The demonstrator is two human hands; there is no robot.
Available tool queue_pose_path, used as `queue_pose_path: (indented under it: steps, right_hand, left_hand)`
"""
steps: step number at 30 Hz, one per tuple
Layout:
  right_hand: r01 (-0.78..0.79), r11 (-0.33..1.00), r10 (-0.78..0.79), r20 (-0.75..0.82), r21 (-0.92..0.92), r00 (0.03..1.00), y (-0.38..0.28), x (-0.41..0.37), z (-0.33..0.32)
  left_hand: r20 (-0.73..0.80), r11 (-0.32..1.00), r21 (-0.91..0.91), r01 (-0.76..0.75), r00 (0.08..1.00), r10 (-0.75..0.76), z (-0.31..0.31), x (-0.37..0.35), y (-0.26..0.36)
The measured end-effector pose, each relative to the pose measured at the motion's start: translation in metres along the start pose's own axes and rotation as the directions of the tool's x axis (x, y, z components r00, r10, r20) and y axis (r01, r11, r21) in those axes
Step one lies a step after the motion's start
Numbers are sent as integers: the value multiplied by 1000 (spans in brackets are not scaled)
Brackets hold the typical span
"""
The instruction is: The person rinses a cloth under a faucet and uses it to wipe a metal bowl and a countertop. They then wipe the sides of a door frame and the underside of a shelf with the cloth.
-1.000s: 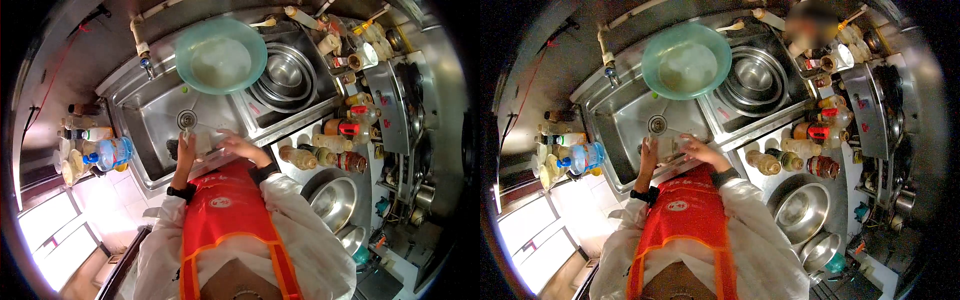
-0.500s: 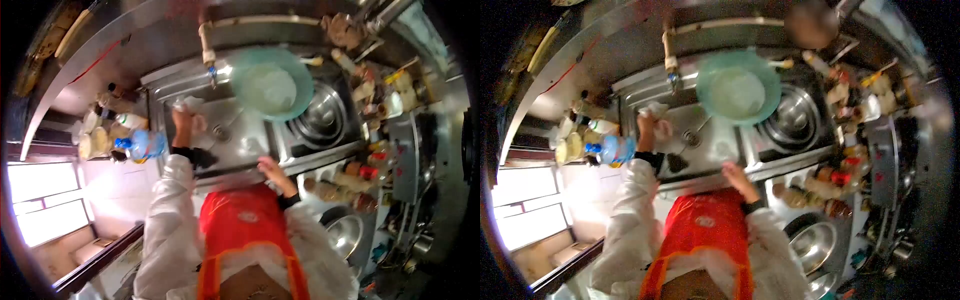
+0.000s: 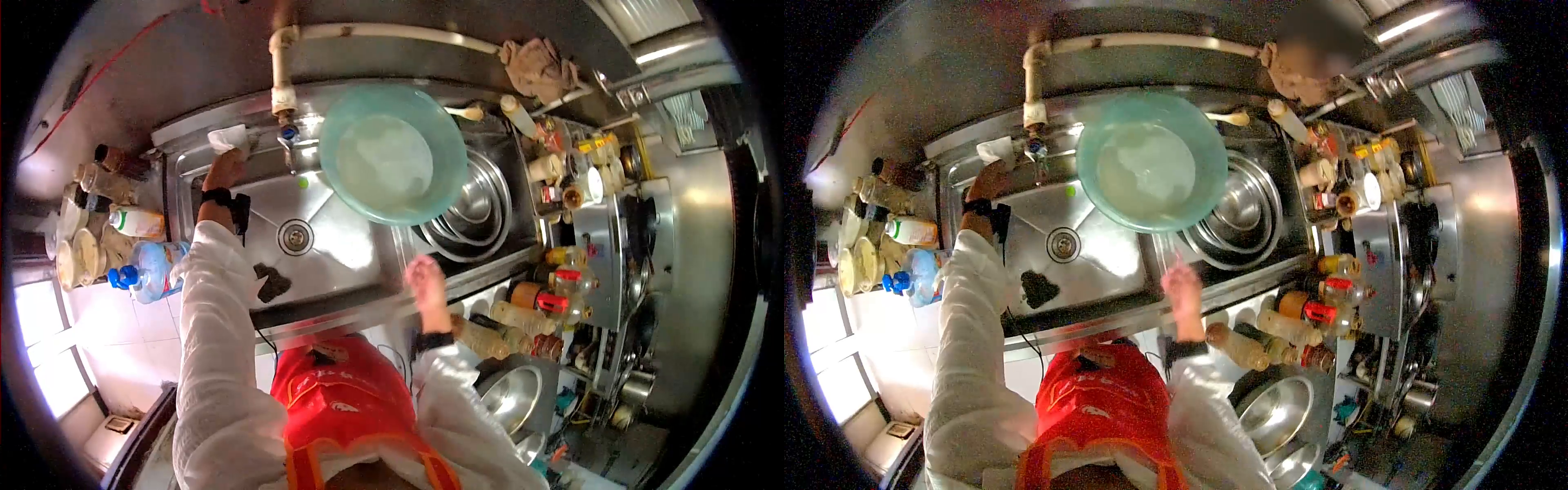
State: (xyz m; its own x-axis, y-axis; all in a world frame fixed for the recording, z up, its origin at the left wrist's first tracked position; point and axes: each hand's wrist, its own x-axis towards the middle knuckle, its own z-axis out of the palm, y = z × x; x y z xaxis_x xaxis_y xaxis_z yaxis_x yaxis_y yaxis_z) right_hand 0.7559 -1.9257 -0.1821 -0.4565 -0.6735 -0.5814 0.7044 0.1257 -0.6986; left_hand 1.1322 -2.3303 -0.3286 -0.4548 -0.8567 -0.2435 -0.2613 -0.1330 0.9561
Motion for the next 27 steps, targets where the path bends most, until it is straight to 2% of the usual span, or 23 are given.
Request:
queue_pose_path:
  steps: [1, 2, 3, 4, 5, 6, 7, 8, 9, 10, 11, 12, 14, 15, 16, 18, 20, 22, 23, 24, 25, 26, 27]
  right_hand:
    - [-33, 985, 44, -63, 169, 997, -11, 22, -14]
    - [15, 945, -95, 231, 326, 968, -10, 53, -53]
    - [-57, 865, 47, 33, 498, 998, -24, 70, -61]
    - [-167, 756, 174, 50, 632, 983, -31, 98, -87]
    - [-74, 749, 182, -96, 658, 979, -33, 116, -100]
    - [11, 745, 195, -234, 667, 952, -35, 132, -111]
    - [-111, 736, 271, -141, 668, 952, -40, 144, -132]
    - [-241, 718, 352, -42, 653, 935, -43, 155, -146]
    - [-195, 726, 393, -165, 659, 905, -49, 153, -134]
    - [-273, 764, 330, 10, 585, 944, -48, 160, -143]
    - [-204, 703, 384, -122, 681, 915, -45, 174, -147]
    - [-113, 643, 444, -248, 758, 861, -47, 178, -141]
    - [-113, 671, 403, -233, 733, 885, -43, 184, -142]
    - [-113, 721, 343, -210, 684, 916, -40, 184, -139]
    - [-138, 717, 340, -170, 683, 925, -36, 188, -136]
    - [-114, 795, 351, -299, 596, 887, -38, 189, -121]
    - [-211, 769, 387, -178, 603, 904, -33, 204, -136]
    - [-258, 831, 387, -180, 493, 905, -32, 207, -136]
    - [-155, 856, 323, -277, 494, 905, -25, 221, -141]
    - [-156, 861, 334, -308, 484, 891, -38, 201, -106]
    - [-163, 800, 347, -223, 578, 911, -38, 211, -114]
    - [-178, 727, 353, -139, 663, 925, -33, 222, -132]
    - [-244, 663, 290, 57, 708, 955, -25, 240, -160]
  left_hand:
    - [-91, 982, -180, 57, 993, -74, 16, -18, 34]
    - [-171, 930, -356, 93, 972, -163, 32, -37, 71]
    - [-247, 788, -613, 58, 933, -261, 50, -53, 105]
    - [-243, 791, -609, 61, 935, -259, 42, -45, 87]
    - [-211, 935, -350, 59, 967, -140, 24, -32, 49]
    - [-154, 998, -62, 27, 987, -36, 13, -26, 25]
    - [-156, 856, 477, -198, 940, 304, 15, -33, 22]
    - [-184, 854, 489, -176, 937, 298, 10, -34, 13]
    - [-252, 937, 339, -83, 952, 176, 2, -30, 3]
    - [-299, 985, 172, 7, 953, 46, 1, -39, 16]
    - [-199, 873, -394, 287, 901, -386, -5, -49, 32]
    - [-222, 874, -394, 283, 894, -390, 3, -52, 49]
    - [-294, 835, -507, 211, 869, -399, 25, -59, 74]
    - [-360, 843, -458, 282, 808, -466, 35, -60, 93]
    - [-383, 845, -459, 274, 798, -466, 38, -56, 93]
    - [-383, 848, -498, 180, 832, -401, 46, -42, 90]
    - [-270, 899, -414, 142, 924, -270, 51, -26, 86]
    - [-86, 952, -268, -149, 988, 130, 45, 27, -3]
    - [-133, 973, -31, -228, 966, 222, 59, 13, 21]
    - [-154, 935, 206, -288, 934, 322, 79, 1, 61]
    - [-173, 936, 198, -290, 930, 325, 89, -2, 92]
    - [-177, 993, 63, -96, 979, 106, 97, -6, 117]
    - [-146, 991, -71, 111, 982, -120, 100, -11, 126]
